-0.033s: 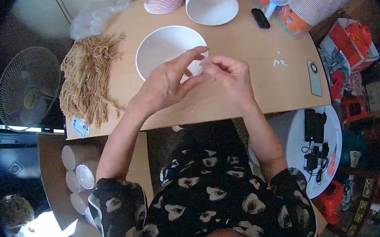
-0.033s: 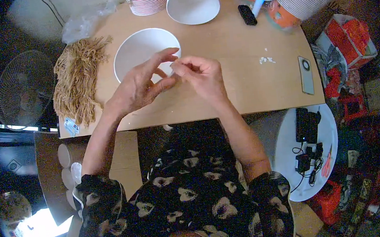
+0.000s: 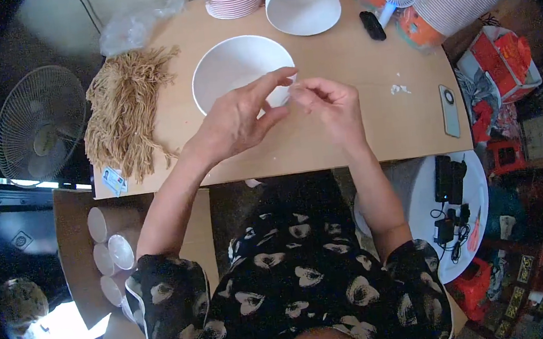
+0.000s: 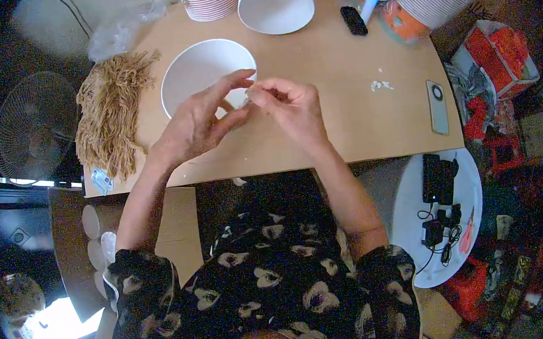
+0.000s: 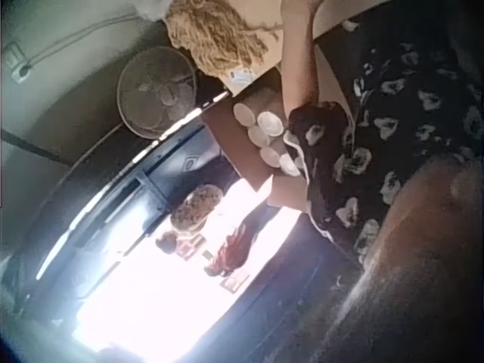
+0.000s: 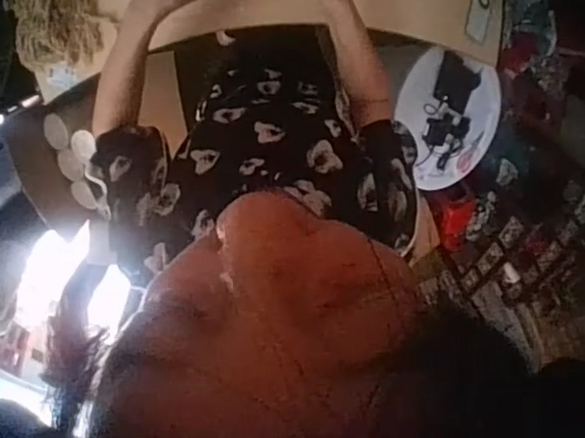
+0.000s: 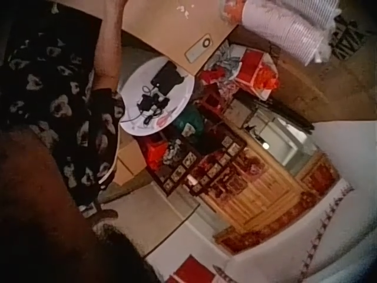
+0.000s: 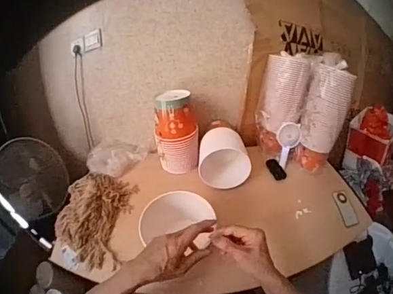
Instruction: Assembling paper buckets by threading and knotting cords through pre-drilled holes.
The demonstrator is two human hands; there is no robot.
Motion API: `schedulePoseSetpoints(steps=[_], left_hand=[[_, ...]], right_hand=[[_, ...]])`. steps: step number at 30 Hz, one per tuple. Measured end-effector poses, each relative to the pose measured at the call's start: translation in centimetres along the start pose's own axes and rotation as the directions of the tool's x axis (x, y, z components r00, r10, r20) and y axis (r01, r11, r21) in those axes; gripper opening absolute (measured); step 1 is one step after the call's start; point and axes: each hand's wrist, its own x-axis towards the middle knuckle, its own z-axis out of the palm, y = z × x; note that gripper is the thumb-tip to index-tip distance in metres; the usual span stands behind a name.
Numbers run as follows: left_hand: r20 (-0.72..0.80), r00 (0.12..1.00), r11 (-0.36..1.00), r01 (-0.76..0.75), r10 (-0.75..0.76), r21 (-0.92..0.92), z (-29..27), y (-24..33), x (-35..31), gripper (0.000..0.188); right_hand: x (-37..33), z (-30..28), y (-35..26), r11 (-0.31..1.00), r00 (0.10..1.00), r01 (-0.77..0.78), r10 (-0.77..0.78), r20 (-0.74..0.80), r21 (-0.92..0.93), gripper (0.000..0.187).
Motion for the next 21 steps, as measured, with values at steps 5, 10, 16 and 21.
schedulePoseSetpoints(steps=[5, 10, 16, 21], left_hand=[[0.033, 0.996, 0.975, 0.073, -0.082, 0.211, -0.8, -0.3, -0.7, 0.044], [-0.089, 0.991, 0.966, -0.072, 0.096, 0.249, -1.4, -0.3, -0.4, 0.043], [0.241, 0.964, 0.817, 0.228, -0.113, -0.53, -1.2, 1.1, 1.8, 0.036], [0.395, 0.893, 0.677, 0.428, -0.216, -0.598, -1.0, 0.8, 2.4, 0.022]], right_hand=[[0.1, -0.8, -1.3, 1.0, 0.999, 0.008, -0.008, 0.039, 0.01, 0.018], [0.7, -1.2, -2.3, 0.995, 0.993, -0.074, 0.079, 0.09, -0.06, 0.017], [0.6, -1.0, -2.7, 0.996, 0.986, 0.056, -0.044, 0.161, -0.072, 0.015], [0.2, -2.0, -2.4, 0.995, 0.993, 0.094, -0.092, 0.08, -0.019, 0.014]])
